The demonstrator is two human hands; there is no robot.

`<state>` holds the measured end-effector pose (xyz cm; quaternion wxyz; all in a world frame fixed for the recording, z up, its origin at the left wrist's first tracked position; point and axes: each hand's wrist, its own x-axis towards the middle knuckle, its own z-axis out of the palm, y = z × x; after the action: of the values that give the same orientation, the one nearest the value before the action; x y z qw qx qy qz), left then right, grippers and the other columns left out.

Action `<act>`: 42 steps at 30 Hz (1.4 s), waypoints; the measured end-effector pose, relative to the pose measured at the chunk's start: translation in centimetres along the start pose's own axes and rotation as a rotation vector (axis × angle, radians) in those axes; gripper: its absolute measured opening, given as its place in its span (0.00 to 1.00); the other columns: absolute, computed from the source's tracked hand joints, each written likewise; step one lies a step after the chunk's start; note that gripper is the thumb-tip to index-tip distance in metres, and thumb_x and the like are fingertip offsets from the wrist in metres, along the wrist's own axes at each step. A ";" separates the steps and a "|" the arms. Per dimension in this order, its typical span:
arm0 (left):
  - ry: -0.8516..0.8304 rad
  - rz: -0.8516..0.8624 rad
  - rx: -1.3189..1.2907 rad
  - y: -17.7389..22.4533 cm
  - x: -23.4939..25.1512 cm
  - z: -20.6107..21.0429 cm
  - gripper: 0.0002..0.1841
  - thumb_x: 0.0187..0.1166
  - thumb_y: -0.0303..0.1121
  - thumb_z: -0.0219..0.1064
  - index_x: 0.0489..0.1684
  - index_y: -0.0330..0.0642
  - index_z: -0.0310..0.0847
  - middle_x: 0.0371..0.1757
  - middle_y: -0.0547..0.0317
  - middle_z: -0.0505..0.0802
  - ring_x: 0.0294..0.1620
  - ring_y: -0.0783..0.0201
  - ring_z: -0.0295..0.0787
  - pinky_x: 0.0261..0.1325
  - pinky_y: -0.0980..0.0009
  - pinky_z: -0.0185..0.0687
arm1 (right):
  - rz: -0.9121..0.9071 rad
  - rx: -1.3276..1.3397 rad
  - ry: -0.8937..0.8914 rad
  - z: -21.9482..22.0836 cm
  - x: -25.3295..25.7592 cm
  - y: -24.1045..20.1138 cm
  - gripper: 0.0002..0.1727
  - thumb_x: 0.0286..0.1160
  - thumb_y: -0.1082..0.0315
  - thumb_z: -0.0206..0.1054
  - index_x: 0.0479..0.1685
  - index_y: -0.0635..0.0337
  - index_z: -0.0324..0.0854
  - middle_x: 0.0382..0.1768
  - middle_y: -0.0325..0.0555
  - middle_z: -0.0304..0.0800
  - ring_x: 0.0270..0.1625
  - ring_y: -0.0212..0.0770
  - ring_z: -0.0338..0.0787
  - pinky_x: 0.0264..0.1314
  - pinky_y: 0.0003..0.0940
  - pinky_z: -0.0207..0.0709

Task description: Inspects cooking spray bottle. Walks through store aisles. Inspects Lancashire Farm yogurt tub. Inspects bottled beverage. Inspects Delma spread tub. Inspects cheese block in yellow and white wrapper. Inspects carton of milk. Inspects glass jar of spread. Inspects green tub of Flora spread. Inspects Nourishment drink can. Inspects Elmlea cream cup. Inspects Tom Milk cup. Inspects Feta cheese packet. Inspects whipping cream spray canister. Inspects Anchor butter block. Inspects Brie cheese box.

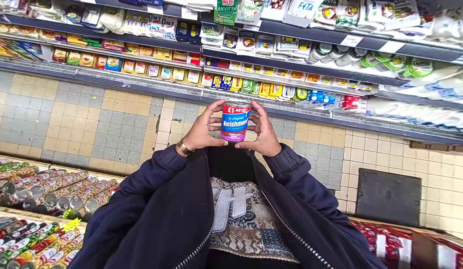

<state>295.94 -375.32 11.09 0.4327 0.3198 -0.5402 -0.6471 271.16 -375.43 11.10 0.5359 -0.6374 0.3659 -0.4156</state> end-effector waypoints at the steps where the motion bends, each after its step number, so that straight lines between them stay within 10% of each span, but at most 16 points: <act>1: -0.002 -0.001 -0.001 0.0 0.0 0.0 0.64 0.45 0.19 0.89 0.93 0.50 0.50 0.82 0.41 0.74 0.72 0.37 0.83 0.65 0.41 0.91 | 0.001 0.004 0.004 0.1 0.0 0.0 0.72 0.36 0.59 0.96 0.92 0.53 0.50 0.83 0.59 0.63 0.73 0.55 0.83 0.61 0.51 0.91; 34: -0.085 0.055 0.104 1.0 4.3 0.6 0.67 0.42 0.23 0.92 0.94 0.52 0.50 0.86 0.40 0.69 0.73 0.39 0.83 0.63 0.43 0.92 | -0.038 -0.049 0.079 -2.5 1.2 -1.2 0.70 0.37 0.59 0.95 0.91 0.55 0.52 0.83 0.58 0.62 0.73 0.53 0.83 0.59 0.49 0.93; 42: -0.082 0.171 0.072 1.6 8.9 1.4 0.66 0.39 0.20 0.91 0.90 0.38 0.49 0.82 0.33 0.69 0.70 0.35 0.85 0.59 0.41 0.94 | -0.114 -0.010 0.064 -6.4 3.5 -1.8 0.71 0.39 0.62 0.94 0.91 0.67 0.48 0.85 0.62 0.59 0.72 0.54 0.84 0.59 0.47 0.93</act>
<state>291.27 -382.88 13.43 0.4522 0.2609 -0.6057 -0.6005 266.63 -380.77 13.91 0.4963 -0.6460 0.3481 -0.4639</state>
